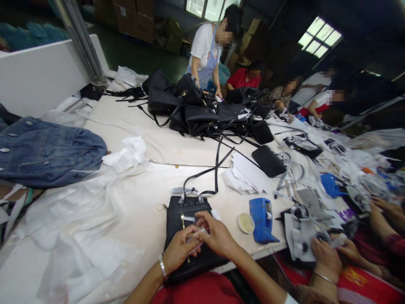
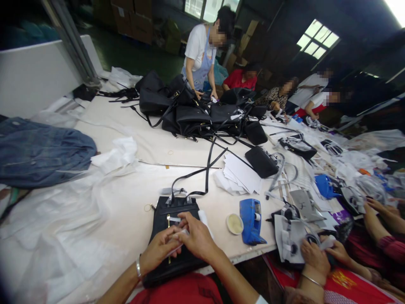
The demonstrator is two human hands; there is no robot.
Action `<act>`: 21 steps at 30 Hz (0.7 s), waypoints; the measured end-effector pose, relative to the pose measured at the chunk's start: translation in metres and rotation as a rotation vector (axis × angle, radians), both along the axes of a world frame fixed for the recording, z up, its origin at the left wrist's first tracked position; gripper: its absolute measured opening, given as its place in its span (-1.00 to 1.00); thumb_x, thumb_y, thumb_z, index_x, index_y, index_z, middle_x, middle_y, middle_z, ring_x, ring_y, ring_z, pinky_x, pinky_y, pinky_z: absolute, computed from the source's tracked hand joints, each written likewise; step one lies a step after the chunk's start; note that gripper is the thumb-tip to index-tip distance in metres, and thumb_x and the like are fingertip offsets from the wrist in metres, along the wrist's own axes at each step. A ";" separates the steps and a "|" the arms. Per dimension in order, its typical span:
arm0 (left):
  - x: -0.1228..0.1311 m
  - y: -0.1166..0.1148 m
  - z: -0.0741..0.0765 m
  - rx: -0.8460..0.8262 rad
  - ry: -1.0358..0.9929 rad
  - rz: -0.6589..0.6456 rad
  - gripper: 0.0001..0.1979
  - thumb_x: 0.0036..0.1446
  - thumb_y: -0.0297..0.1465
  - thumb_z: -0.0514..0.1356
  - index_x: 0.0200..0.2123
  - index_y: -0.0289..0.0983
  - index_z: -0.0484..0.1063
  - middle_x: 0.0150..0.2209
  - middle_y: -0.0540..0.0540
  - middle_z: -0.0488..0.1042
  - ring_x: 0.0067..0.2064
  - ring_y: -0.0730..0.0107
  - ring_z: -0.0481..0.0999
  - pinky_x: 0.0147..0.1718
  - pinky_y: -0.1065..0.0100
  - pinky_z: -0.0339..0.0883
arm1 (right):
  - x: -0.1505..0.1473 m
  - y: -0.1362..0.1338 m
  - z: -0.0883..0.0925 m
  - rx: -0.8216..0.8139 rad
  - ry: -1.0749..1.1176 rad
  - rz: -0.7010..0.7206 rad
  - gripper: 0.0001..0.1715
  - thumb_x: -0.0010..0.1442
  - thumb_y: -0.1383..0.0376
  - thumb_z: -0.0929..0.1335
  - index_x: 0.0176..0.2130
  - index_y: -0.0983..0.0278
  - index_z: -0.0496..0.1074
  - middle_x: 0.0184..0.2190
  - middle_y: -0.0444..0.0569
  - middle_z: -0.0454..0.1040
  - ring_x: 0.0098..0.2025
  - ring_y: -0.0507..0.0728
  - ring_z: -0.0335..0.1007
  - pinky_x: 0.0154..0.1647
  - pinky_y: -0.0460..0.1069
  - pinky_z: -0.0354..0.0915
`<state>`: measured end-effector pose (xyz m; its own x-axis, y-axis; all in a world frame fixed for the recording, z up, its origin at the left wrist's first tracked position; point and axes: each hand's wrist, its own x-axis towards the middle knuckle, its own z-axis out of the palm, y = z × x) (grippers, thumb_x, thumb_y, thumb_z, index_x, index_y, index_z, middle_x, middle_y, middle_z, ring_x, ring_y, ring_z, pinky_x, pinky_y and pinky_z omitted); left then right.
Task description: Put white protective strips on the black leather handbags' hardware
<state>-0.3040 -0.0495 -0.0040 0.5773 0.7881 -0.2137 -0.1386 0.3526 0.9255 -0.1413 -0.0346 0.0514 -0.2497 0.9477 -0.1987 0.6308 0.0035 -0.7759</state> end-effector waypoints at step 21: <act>-0.002 -0.022 0.012 0.274 0.256 0.054 -0.79 0.16 -0.25 0.06 -0.24 -0.25 0.36 -0.43 -0.01 0.48 -0.44 0.43 0.42 -0.41 0.42 0.22 | 0.005 0.007 -0.024 -0.456 0.300 -0.266 -0.66 -0.09 0.12 0.41 -0.55 0.29 0.26 -0.70 -0.24 0.24 -0.65 -0.07 0.10 -0.66 -0.16 0.03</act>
